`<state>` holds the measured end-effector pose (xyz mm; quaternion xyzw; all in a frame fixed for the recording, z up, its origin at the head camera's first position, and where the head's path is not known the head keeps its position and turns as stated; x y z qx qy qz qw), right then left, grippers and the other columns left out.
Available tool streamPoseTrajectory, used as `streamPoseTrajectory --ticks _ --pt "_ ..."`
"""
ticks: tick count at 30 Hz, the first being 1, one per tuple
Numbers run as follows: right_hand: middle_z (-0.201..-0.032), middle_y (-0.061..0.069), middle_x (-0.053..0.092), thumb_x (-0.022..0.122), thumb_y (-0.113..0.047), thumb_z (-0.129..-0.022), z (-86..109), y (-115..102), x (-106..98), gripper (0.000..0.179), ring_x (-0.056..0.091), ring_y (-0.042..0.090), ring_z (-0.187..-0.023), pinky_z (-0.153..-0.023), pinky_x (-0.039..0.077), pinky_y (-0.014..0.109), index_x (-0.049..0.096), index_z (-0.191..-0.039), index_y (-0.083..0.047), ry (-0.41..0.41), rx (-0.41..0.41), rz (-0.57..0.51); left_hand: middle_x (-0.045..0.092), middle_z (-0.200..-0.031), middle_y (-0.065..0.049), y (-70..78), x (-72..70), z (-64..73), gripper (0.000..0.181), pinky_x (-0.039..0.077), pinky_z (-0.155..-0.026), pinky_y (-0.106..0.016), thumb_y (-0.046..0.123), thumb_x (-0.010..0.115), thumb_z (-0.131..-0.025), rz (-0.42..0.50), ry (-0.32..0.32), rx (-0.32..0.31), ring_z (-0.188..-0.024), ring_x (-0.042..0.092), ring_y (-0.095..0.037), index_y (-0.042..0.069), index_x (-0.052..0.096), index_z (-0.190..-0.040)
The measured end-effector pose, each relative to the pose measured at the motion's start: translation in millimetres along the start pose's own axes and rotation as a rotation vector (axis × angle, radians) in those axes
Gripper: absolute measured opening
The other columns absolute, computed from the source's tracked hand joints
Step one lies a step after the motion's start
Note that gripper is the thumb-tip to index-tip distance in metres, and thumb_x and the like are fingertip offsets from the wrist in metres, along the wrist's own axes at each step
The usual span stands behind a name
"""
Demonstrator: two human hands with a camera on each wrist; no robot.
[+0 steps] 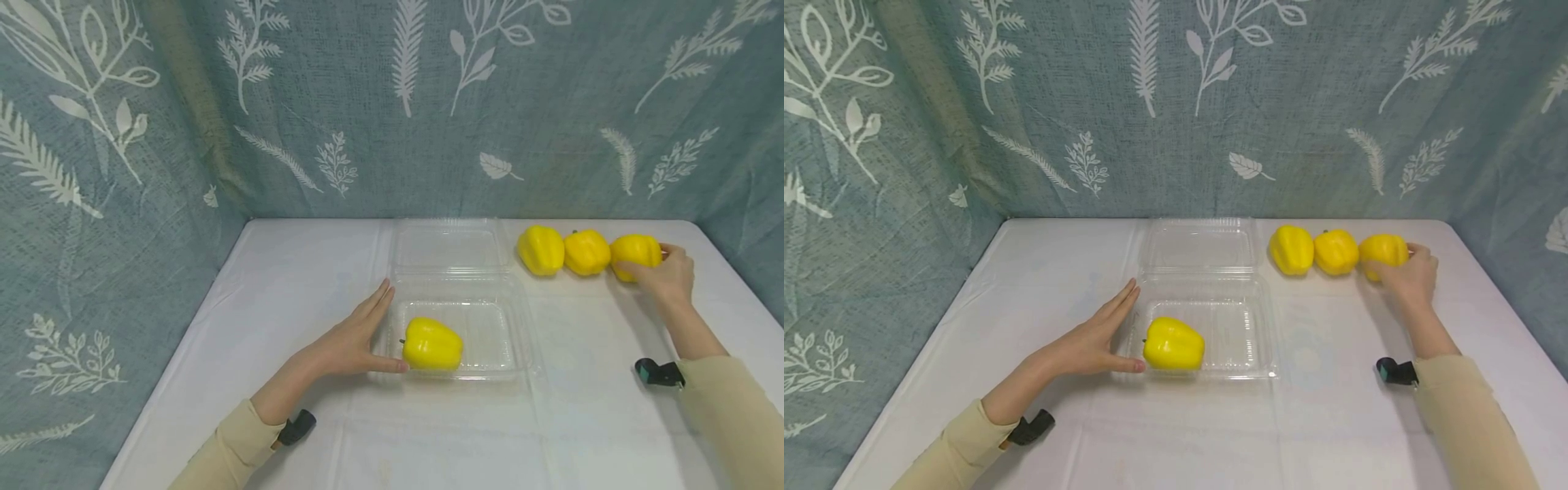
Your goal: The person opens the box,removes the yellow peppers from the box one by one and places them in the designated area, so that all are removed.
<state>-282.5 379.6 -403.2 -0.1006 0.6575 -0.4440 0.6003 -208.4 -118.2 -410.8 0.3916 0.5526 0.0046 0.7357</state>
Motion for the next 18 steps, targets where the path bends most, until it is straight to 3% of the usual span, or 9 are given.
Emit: streamPoseTrajectory --ticks 18 --pt "-0.145 0.040 0.015 0.063 -0.033 -0.089 -6.7 -2.2 2.9 0.091 0.027 0.057 -0.130 -0.107 0.026 0.067 0.011 -0.150 0.010 0.004 -0.055 0.105 -0.011 -0.163 -0.004 -0.4 0.0 0.7 0.127 0.017 -0.117 -0.046 0.068 0.072 -0.072 0.003 0.004 0.013 -0.148 0.000 -0.023 0.010 -0.002 -0.157"
Point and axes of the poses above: each hand's wrist, its own z-axis away from the middle knuckle, its own x-axis out of the palm, y = z × x, the point moved 4 cm from there along -z, towards the middle knuckle
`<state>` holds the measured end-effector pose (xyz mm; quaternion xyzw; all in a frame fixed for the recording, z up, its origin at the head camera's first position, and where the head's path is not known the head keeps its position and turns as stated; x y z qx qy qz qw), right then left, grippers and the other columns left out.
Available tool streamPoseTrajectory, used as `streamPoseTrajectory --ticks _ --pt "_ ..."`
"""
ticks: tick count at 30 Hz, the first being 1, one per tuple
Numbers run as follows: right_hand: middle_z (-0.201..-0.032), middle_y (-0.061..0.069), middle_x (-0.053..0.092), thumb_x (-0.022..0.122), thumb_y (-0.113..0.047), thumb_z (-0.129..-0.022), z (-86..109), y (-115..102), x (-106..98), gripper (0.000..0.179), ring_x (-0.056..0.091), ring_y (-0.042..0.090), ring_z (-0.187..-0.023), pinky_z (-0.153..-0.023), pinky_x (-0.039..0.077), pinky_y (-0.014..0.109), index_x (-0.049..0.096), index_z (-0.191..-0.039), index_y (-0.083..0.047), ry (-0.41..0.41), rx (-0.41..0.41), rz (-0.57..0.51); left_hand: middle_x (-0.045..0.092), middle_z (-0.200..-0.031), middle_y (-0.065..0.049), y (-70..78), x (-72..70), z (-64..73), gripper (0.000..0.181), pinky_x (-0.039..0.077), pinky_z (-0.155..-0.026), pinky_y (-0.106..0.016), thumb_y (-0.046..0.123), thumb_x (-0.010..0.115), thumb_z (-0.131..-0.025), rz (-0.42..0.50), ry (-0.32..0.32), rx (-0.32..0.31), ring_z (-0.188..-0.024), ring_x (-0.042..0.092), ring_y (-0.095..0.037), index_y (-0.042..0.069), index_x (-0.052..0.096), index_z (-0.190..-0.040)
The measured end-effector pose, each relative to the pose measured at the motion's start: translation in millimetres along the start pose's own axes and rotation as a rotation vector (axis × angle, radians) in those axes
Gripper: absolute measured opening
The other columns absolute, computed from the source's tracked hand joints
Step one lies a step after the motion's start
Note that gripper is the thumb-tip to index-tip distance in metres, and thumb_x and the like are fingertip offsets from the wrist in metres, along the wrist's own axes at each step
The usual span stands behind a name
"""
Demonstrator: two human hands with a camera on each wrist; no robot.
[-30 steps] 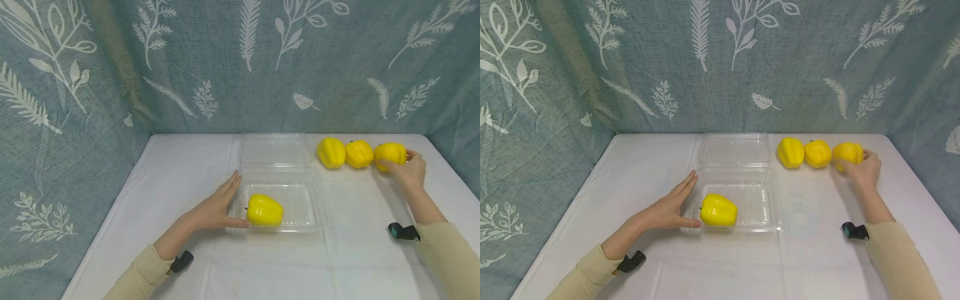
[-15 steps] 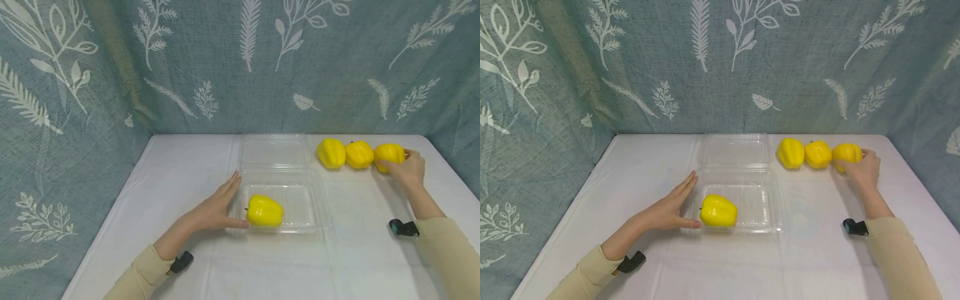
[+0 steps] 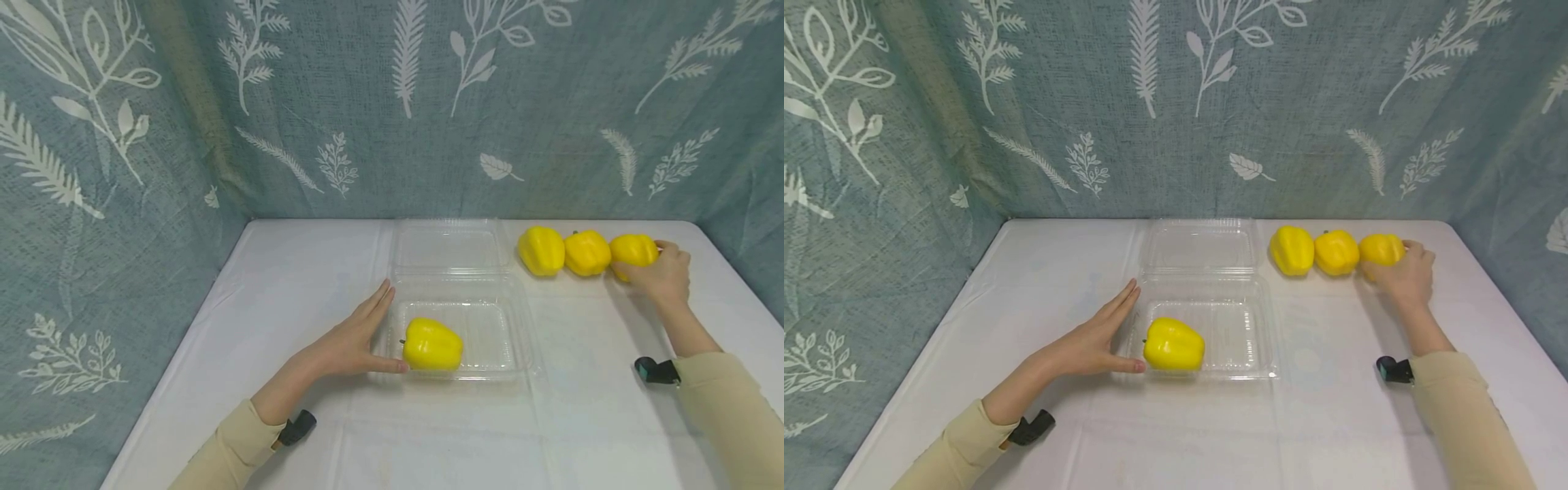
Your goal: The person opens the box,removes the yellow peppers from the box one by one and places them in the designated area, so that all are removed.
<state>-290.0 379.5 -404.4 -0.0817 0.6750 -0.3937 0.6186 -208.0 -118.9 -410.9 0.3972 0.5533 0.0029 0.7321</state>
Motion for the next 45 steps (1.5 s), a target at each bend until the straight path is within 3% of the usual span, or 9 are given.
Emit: streamPoseTrajectory --ticks 10,15,19,24,28,36,40,45 --pt "-0.145 0.042 0.012 0.064 -0.034 -0.090 4.3 -1.0 0.3 0.095 0.024 0.058 -0.130 -0.109 0.025 0.065 0.005 -0.150 0.011 -0.019 -0.022 0.004 -0.010 -0.163 -0.004 -0.8 0.9 -0.2 0.127 0.017 -0.117 -0.046 0.069 0.072 -0.072 -0.007 0.001 -0.005 -0.148 0.000 -0.023 0.011 -0.002 -0.157" --pt "-0.148 0.041 0.010 0.064 -0.035 -0.091 10.2 -2.6 -2.3 0.094 0.016 0.056 -0.135 -0.109 0.023 0.065 0.006 -0.150 0.011 0.013 -0.057 -0.025 -0.011 -0.163 -0.005 -0.4 0.7 0.1 0.126 0.017 -0.117 -0.046 0.069 0.071 -0.073 -0.008 0.001 -0.001 -0.148 0.000 -0.023 0.011 -0.002 -0.157" --pt "-0.149 0.039 0.010 0.064 -0.029 -0.092 18.9 -8.6 -4.9 0.088 0.010 0.053 -0.137 -0.109 0.020 0.066 0.010 -0.151 0.010 0.081 -0.126 -0.055 -0.011 -0.163 -0.004 0.4 0.4 0.1 0.126 0.017 -0.117 -0.046 0.070 0.071 -0.073 -0.012 0.001 -0.001 -0.148 0.000 -0.023 0.011 -0.002 -0.157" --pt "-0.150 0.035 0.015 0.066 -0.019 -0.090 36.2 -27.1 -4.4 0.081 0.009 0.047 -0.138 -0.110 0.011 0.063 0.018 -0.150 0.008 0.180 -0.273 -0.102 -0.011 -0.163 -0.004 0.6 0.2 -0.1 0.126 0.018 -0.117 -0.046 0.069 0.071 -0.073 -0.019 0.003 0.004 -0.148 0.001 -0.023 0.010 -0.001 -0.157" --pt "-0.150 0.031 0.017 0.067 -0.017 -0.090 51.2 -43.7 0.0 0.079 0.010 0.044 -0.138 -0.110 0.013 0.062 0.020 -0.150 0.005 0.192 -0.355 -0.136 -0.011 -0.163 -0.003 0.3 0.5 -0.2 0.126 0.017 -0.117 -0.045 0.069 0.072 -0.072 -0.016 0.003 0.001 -0.148 0.001 -0.023 0.010 -0.001 -0.157" --pt "-0.151 0.027 0.020 0.067 -0.027 -0.092 79.4 -73.2 16.3 0.080 0.022 0.045 -0.136 -0.107 0.026 0.063 0.022 -0.152 -0.001 0.076 -0.415 -0.243 -0.012 -0.163 -0.001 -0.6 1.6 -0.3 0.127 0.017 -0.117 -0.046 0.070 0.072 -0.071 -0.003 -0.001 -0.020 -0.148 0.001 -0.023 0.011 -0.001 -0.157" --pt "-0.151 0.024 0.022 0.067 -0.032 -0.092 94.4 -87.6 26.2 0.081 0.027 0.044 -0.134 -0.104 0.034 0.061 0.021 -0.153 -0.004 -0.039 -0.413 -0.314 -0.012 -0.163 -0.001 0.0 1.5 -0.3 0.127 0.018 -0.117 -0.046 0.068 0.073 -0.072 0.000 -0.003 -0.026 -0.148 0.001 -0.023 0.012 -0.001 -0.157" --pt "-0.158 0.016 0.018 0.067 -0.037 -0.092 114.1 -102.9 37.1 0.085 0.025 0.040 -0.138 -0.106 0.034 0.059 0.018 -0.155 -0.008 -0.206 -0.396 -0.365 -0.011 -0.163 -0.001 -0.3 1.6 -0.5 0.126 0.018 -0.117 -0.046 0.068 0.073 -0.072 -0.012 0.004 -0.023 -0.148 0.002 -0.023 0.012 -0.001 -0.158"
Point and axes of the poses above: each hand's wrist, its own z-axis away from the middle knuckle, its own x-axis out of the palm, y = z × x, the point moved 4 cm from there along -z, towards the middle knuckle
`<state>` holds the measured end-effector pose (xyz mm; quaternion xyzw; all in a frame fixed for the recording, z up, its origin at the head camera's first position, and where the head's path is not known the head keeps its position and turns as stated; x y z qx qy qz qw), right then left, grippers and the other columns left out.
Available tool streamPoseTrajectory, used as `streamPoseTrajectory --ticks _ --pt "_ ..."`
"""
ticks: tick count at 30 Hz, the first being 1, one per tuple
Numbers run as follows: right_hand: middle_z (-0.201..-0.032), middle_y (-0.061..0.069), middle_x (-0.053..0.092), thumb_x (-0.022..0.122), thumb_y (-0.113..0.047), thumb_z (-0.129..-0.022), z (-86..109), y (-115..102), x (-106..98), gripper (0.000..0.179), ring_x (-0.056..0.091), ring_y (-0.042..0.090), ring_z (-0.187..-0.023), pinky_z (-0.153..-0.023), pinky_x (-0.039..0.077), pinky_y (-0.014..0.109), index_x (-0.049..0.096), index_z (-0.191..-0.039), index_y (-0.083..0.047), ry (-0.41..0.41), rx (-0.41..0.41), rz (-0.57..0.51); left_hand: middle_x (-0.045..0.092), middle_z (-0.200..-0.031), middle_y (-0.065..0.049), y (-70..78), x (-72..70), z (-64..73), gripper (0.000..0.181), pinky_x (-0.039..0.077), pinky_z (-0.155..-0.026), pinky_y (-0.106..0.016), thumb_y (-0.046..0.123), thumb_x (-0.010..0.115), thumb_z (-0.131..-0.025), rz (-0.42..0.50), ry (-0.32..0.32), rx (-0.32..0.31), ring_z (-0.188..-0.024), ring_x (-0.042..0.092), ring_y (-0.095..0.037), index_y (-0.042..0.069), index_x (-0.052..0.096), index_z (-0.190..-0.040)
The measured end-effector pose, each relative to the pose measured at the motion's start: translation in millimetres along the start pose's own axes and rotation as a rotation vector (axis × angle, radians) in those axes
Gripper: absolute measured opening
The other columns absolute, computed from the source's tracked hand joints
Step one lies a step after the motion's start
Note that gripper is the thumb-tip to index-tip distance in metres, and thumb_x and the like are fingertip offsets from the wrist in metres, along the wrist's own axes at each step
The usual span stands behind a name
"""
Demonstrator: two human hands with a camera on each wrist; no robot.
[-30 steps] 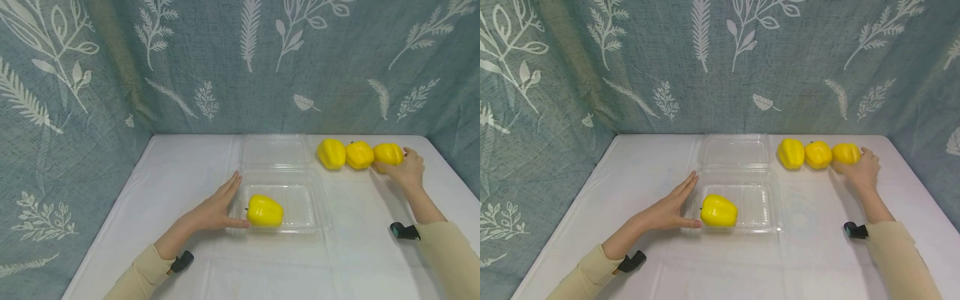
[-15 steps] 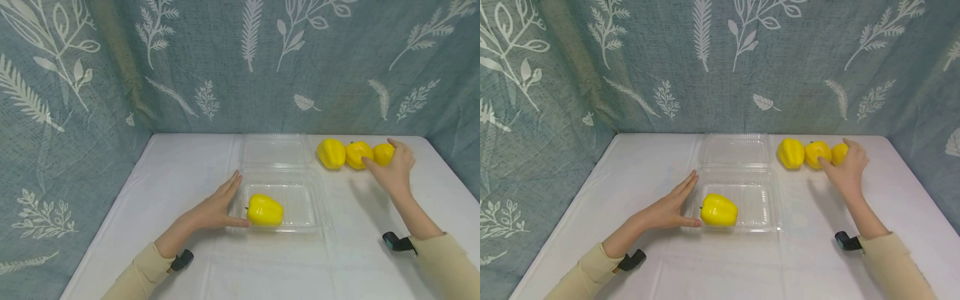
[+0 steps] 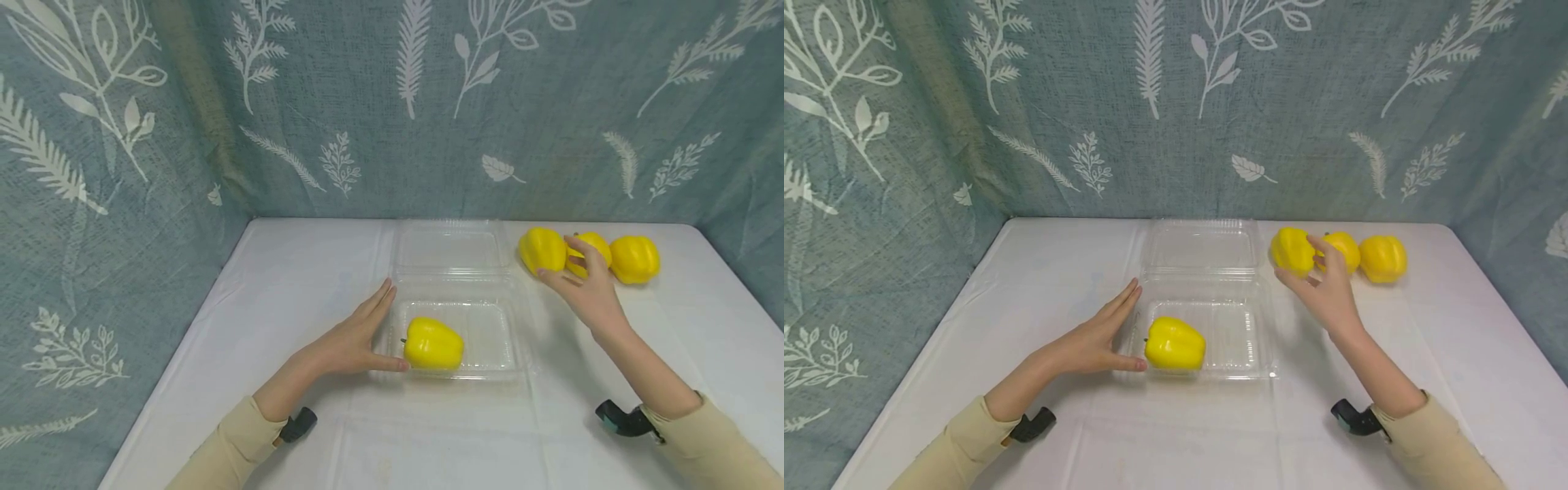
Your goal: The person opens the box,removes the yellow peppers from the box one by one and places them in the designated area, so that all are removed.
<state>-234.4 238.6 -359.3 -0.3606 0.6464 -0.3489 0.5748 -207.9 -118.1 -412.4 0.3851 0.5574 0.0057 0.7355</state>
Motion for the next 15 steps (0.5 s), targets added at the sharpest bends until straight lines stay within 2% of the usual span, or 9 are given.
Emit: streamPoseTrajectory --ticks 6,15 --pt "-0.160 0.013 0.018 0.068 -0.039 -0.092 11.6 -14.1 19.4 0.086 0.022 0.038 -0.142 -0.107 0.027 0.066 0.018 -0.156 -0.012 -0.133 0.048 -0.037 -0.010 -0.163 -0.004 0.0 -0.2 0.0 0.126 0.019 -0.116 -0.048 0.068 0.073 -0.072 0.001 0.003 0.010 -0.148 0.002 -0.026 0.011 -0.001 -0.157" --pt "-0.159 0.011 0.023 0.069 -0.030 -0.092 25.2 -26.7 49.0 0.081 0.025 0.035 -0.142 -0.106 0.028 0.066 0.021 -0.156 -0.015 -0.313 0.020 -0.094 -0.010 -0.164 -0.005 0.0 -0.6 0.3 0.126 0.019 -0.116 -0.048 0.067 0.073 -0.072 0.000 0.002 0.015 -0.148 0.002 -0.026 0.010 -0.001 -0.157"
Point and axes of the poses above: each hand's wrist, its own z-axis away from the middle knuckle, its own x-axis out of the palm, y = z × x, the point moved 4 cm from there along -z, towards the middle knuckle
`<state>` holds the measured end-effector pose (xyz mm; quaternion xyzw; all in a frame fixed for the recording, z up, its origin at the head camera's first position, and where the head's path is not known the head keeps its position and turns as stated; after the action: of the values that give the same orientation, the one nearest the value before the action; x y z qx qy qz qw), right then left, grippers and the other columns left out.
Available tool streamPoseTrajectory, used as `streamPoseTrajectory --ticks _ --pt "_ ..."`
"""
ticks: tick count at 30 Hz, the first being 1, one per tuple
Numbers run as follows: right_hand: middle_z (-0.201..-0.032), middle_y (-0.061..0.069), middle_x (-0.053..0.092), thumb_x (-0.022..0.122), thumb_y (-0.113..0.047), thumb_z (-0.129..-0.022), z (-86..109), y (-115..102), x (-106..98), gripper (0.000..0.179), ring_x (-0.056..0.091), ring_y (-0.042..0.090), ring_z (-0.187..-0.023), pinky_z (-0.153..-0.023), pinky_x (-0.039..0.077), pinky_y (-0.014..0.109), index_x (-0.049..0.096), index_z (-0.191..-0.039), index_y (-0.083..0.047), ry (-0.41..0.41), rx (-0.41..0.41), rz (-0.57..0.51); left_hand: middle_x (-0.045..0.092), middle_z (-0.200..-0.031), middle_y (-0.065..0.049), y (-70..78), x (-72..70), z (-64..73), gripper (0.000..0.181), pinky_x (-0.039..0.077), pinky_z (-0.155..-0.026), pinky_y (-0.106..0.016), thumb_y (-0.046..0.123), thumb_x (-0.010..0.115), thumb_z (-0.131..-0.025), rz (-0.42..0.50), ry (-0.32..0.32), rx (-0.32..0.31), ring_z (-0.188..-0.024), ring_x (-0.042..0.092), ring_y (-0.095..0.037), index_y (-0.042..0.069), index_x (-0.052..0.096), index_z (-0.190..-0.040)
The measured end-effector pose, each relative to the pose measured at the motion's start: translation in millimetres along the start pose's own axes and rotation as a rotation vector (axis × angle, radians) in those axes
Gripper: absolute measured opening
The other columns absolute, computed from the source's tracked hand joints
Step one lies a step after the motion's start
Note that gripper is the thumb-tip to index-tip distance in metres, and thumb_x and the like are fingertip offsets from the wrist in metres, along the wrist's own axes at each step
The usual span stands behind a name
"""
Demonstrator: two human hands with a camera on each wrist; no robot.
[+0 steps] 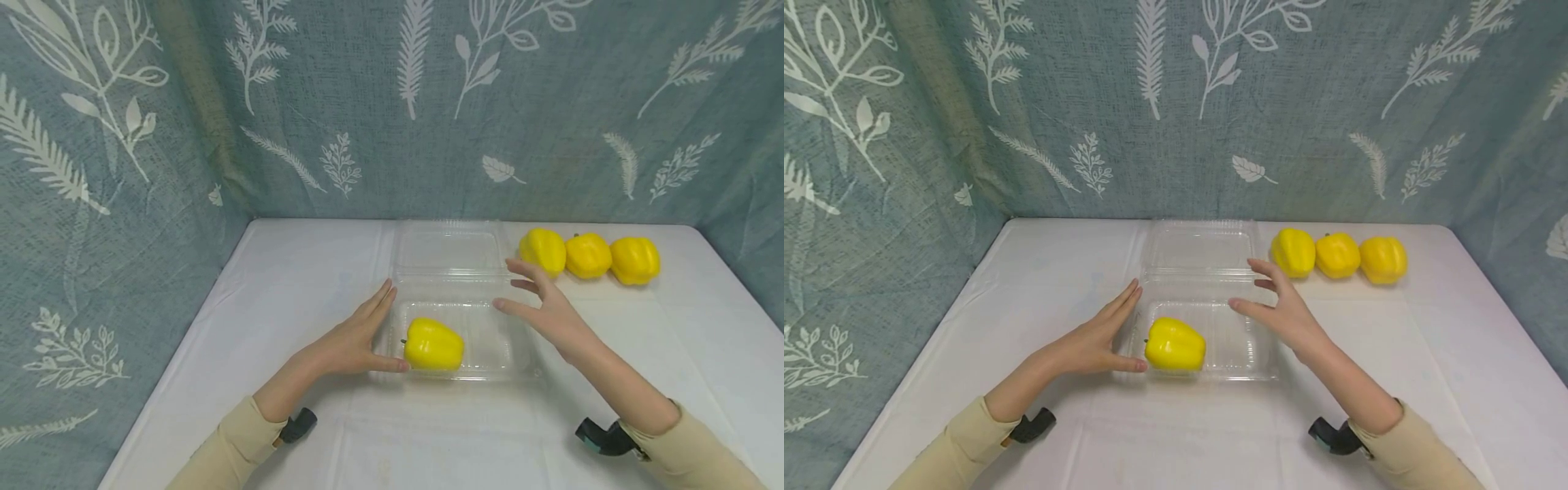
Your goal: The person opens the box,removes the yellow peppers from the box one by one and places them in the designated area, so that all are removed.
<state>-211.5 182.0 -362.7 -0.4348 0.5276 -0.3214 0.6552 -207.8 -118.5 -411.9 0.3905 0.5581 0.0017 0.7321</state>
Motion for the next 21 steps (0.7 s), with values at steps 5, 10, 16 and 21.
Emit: streamPoseTrajectory --ticks 5,10,16,21 --pt "-0.157 0.011 0.026 0.069 -0.029 -0.091 -1.8 -0.5 15.3 0.077 0.028 0.034 -0.141 -0.107 0.026 0.066 0.025 -0.154 -0.017 -0.069 -0.010 -0.037 -0.011 -0.163 -0.003 0.0 -0.1 0.8 0.127 0.019 -0.116 -0.047 0.067 0.074 -0.072 0.006 -0.003 -0.006 -0.148 0.002 -0.025 0.011 -0.001 -0.157" --pt "-0.156 0.010 0.028 0.070 -0.029 -0.090 -3.3 1.6 27.1 0.075 0.029 0.034 -0.140 -0.107 0.027 0.067 0.029 -0.152 -0.017 -0.112 -0.018 -0.043 -0.011 -0.163 -0.002 0.1 0.1 1.0 0.127 0.019 -0.116 -0.048 0.068 0.073 -0.072 0.015 -0.006 -0.011 -0.148 0.002 -0.024 0.012 -0.001 -0.158" --pt "-0.156 0.009 0.028 0.073 -0.033 -0.087 -5.7 4.9 39.2 0.078 0.031 0.033 -0.139 -0.106 0.032 0.064 0.030 -0.150 -0.021 -0.160 -0.013 -0.016 -0.011 -0.163 -0.001 -0.2 0.2 0.5 0.127 0.019 -0.116 -0.048 0.070 0.072 -0.071 0.008 -0.007 -0.012 -0.148 0.002 -0.024 0.013 -0.002 -0.158" --pt "-0.155 0.007 0.029 0.075 -0.033 -0.085 -7.8 6.0 50.4 0.080 0.034 0.032 -0.138 -0.103 0.040 0.056 0.030 -0.150 -0.019 -0.226 -0.036 0.028 -0.012 -0.163 -0.001 -0.1 -0.2 0.4 0.127 0.020 -0.116 -0.049 0.068 0.073 -0.071 0.010 -0.009 -0.017 -0.148 0.002 -0.025 0.013 -0.001 -0.158"
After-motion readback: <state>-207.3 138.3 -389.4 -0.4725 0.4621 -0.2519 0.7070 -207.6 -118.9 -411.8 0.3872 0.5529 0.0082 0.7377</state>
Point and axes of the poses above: each hand's wrist, its own z-axis away from the middle knuckle, its own x-axis out of the palm, y = z × x, the point moved 4 cm from there along -z, towards the middle knuckle
